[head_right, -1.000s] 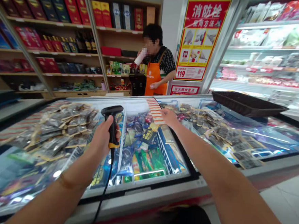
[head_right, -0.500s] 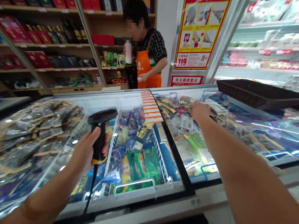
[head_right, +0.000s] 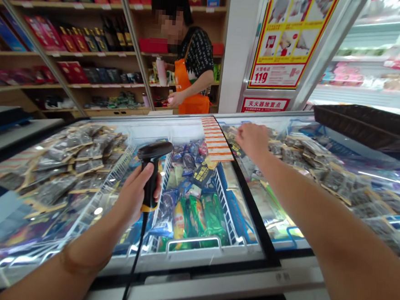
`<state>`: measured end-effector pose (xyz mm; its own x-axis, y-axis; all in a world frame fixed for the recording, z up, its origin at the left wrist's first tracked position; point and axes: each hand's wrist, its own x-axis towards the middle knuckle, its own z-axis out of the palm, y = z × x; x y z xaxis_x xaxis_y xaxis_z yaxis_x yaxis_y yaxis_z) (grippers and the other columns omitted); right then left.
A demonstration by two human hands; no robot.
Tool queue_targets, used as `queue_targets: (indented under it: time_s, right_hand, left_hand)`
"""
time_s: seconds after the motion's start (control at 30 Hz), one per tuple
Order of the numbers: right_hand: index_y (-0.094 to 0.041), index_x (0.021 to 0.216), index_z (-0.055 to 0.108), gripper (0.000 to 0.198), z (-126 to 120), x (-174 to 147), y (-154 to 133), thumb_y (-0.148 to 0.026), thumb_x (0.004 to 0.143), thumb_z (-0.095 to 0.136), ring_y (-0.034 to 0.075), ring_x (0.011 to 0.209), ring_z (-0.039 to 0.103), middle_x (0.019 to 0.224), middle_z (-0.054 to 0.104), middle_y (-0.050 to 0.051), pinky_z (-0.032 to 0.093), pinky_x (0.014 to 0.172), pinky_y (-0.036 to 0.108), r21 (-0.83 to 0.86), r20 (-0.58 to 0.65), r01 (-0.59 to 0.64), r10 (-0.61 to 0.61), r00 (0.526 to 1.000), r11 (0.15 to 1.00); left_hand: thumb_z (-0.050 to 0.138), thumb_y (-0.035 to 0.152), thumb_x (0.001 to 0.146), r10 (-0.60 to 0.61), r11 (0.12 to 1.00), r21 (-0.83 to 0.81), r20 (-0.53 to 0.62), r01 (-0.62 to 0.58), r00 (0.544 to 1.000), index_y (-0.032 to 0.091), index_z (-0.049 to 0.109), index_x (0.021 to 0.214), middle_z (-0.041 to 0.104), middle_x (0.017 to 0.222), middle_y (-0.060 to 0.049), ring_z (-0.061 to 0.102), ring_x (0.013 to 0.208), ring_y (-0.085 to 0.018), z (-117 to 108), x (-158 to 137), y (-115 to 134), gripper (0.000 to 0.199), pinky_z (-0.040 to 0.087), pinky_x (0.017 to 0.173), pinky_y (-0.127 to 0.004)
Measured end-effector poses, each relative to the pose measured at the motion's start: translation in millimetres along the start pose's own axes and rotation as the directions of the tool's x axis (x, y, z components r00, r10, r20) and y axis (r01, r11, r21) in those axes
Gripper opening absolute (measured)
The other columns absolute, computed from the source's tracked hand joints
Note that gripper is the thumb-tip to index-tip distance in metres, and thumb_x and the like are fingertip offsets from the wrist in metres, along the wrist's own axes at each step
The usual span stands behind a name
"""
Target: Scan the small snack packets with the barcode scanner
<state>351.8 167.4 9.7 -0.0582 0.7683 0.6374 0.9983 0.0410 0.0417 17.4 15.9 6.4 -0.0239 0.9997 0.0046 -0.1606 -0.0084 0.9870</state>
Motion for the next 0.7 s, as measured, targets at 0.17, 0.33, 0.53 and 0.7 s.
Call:
queue_targets:
  time_s: [0.17,0.33,0.53,0.7]
  right_hand:
    - [-0.017,0.088,0.071,0.017,-12,-29,-97,-0.021,0.091,0.054,0.023,0.089,0.066,0.090,0.075,0.008,0.038,0.085,0.035,0.262,0.048,0.440,-0.467,0.883,0.859]
    - [-0.019,0.096,0.073,0.028,-8,-47,-127,-0.034,0.098,0.050,0.022,0.095,0.067,0.098,0.076,0.008,0.042,0.087,0.033,0.481,0.134,0.379,-0.493,0.859,0.791]
    - [-0.014,0.110,0.070,0.067,1,-29,-144,-0.073,0.082,0.057,0.040,0.121,0.057,0.124,0.066,0.022,0.043,0.096,0.049,0.262,0.402,-0.238,0.118,0.908,0.935]
    - [-0.017,0.101,0.065,0.060,18,-24,-162,-0.060,0.063,0.081,0.035,0.112,0.062,0.113,0.069,0.015,0.048,0.094,0.050,0.528,0.459,-0.386,0.128,0.879,0.757]
  left_hand:
    - [0.068,0.061,0.077,0.032,0.999,-0.024,-0.024,-0.033,0.999,0.022,0.048,0.088,0.055,0.066,0.006,0.047,0.042,-0.007,2,-1,3,0.045,0.038,0.039,-0.022]
    - [0.065,0.059,0.079,0.036,0.999,-0.039,-0.017,-0.037,0.999,0.022,0.049,0.089,0.054,0.066,0.006,0.047,0.040,-0.007,2,-2,6,0.042,0.037,0.039,-0.022]
    - [0.066,0.057,0.080,0.055,0.998,-0.038,-0.012,-0.055,0.998,0.022,0.047,0.089,0.054,0.065,0.006,0.047,0.040,-0.007,2,0,1,0.041,0.037,0.039,-0.022]
    - [0.067,0.062,0.078,0.006,1.000,-0.008,0.031,-0.005,1.000,0.022,0.048,0.091,0.054,0.064,0.007,0.046,0.039,-0.007,4,-3,0,0.046,0.037,0.038,-0.022]
